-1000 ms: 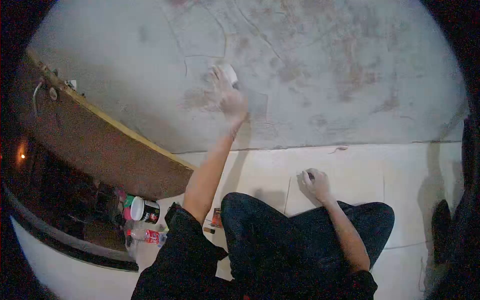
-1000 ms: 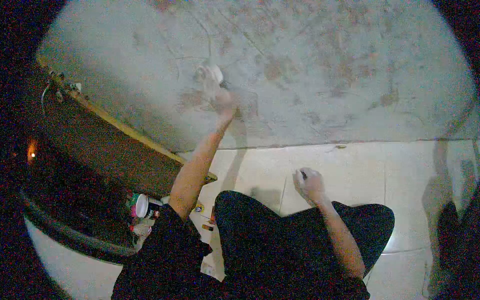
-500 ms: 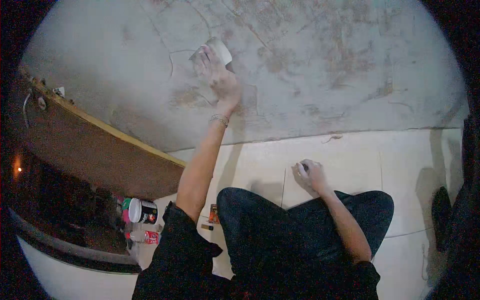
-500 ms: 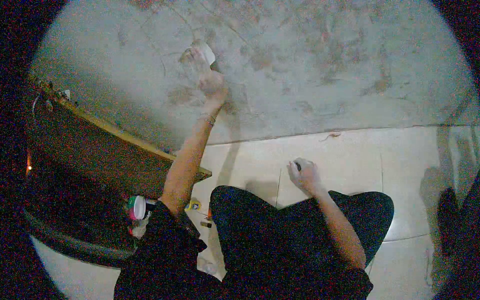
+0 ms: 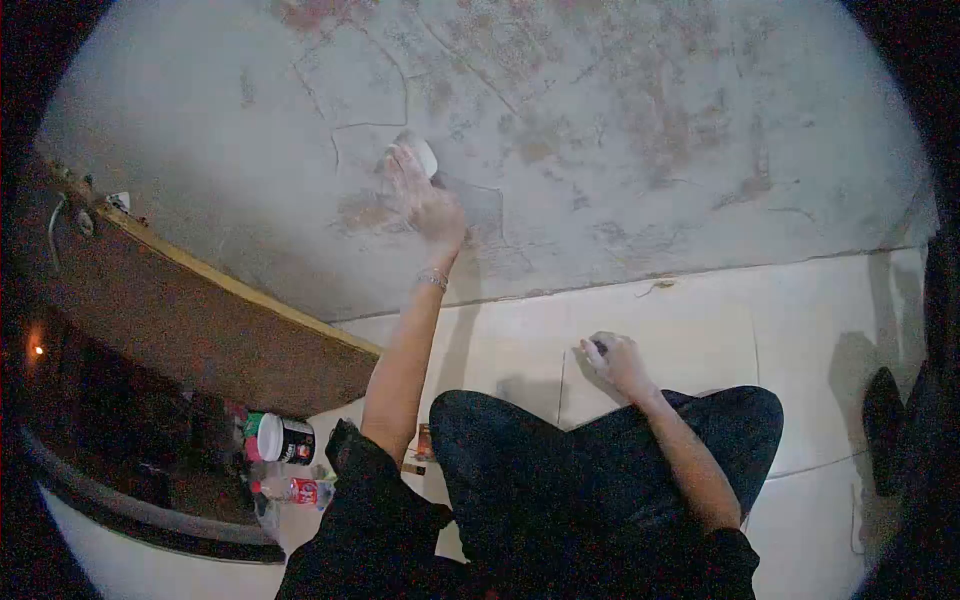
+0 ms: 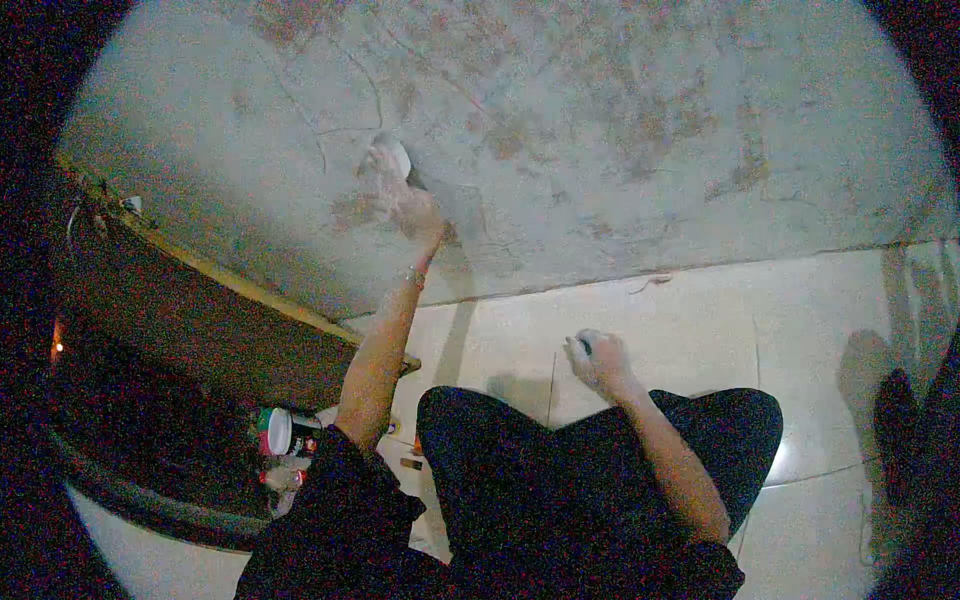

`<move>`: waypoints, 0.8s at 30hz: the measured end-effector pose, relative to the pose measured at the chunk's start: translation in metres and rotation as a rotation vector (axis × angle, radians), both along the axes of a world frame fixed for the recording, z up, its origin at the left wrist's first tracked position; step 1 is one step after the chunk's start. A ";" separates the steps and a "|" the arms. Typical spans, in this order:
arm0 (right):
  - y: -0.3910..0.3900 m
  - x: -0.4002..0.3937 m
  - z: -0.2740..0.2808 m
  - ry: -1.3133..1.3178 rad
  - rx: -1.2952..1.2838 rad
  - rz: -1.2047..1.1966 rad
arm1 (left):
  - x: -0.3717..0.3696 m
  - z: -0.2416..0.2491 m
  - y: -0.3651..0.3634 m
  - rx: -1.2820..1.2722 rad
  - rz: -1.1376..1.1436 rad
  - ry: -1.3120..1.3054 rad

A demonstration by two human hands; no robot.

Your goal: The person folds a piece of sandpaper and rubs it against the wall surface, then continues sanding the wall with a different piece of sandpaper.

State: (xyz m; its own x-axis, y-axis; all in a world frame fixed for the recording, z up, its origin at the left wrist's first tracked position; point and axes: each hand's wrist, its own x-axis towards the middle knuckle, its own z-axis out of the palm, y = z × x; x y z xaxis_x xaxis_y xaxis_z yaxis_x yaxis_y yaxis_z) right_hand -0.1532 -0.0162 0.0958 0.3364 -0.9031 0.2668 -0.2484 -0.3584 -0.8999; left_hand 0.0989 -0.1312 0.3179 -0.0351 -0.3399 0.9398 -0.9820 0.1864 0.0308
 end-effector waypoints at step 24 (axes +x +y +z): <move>-0.004 -0.003 -0.001 0.072 -0.062 0.028 | 0.017 -0.047 0.026 0.137 -0.017 -0.137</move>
State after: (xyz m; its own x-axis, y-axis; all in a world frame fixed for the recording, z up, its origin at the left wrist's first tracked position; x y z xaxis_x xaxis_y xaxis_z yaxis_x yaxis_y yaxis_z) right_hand -0.1564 -0.0198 0.0949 0.3820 -0.8754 0.2962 -0.3010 -0.4209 -0.8557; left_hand 0.1162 -0.1050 0.2706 -0.1661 -0.4622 0.8711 -0.9754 0.2066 -0.0764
